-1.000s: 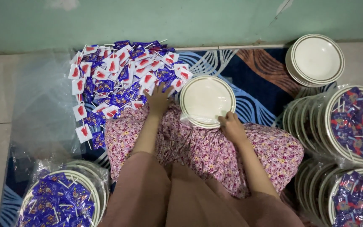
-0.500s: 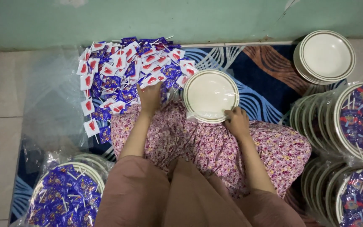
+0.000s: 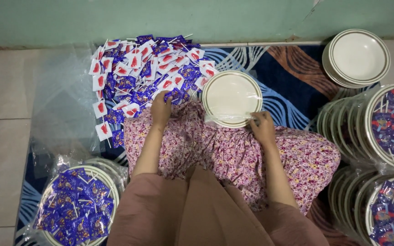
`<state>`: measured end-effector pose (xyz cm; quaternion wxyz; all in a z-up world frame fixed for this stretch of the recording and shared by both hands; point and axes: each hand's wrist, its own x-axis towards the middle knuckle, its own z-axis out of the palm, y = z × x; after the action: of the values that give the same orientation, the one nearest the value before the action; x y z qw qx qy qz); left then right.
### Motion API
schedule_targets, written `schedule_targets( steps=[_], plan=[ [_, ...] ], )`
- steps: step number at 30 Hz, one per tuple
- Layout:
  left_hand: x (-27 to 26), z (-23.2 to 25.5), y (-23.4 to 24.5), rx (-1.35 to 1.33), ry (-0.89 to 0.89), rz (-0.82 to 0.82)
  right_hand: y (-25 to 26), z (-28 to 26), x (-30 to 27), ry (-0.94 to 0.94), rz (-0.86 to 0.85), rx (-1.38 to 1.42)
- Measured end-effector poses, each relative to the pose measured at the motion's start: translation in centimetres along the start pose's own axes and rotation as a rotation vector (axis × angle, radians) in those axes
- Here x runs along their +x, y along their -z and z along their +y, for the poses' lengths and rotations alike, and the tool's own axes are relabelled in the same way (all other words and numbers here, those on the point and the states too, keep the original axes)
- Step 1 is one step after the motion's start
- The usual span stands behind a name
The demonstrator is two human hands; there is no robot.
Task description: The person places condiment packets onto a plate, covers the plate with a plastic bag, and then arranges more condiment packets on top of the plastic film.
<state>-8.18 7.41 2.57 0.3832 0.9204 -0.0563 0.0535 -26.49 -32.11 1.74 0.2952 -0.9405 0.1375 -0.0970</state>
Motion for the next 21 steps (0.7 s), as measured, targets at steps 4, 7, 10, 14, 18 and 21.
schedule_targets(
  steps=[4,7,10,14,18,21],
  plan=[
    [0.6,-2.2,-1.5,-0.087,0.226,-0.046,0.2,-0.3,-0.1,0.002,-0.009,0.013],
    [0.0,-0.7,-0.5,0.235,0.190,-0.145,0.5,-0.8,-0.2,0.027,-0.006,-0.011],
    [-0.3,-0.7,-1.2,0.326,0.117,-0.231,0.7,-0.8,-0.4,0.033,-0.032,-0.029],
    [-0.5,0.5,-1.5,0.402,0.162,-0.380,1.3,-1.7,-0.4,0.006,-0.040,-0.047],
    [-1.4,3.9,1.1,0.372,0.233,-0.356,1.6,-2.4,-0.9,-0.002,-0.042,-0.074],
    [-0.6,0.8,-1.5,0.406,0.232,-0.317,1.1,-1.7,-0.7,-0.017,-0.059,-0.074]
  ],
)
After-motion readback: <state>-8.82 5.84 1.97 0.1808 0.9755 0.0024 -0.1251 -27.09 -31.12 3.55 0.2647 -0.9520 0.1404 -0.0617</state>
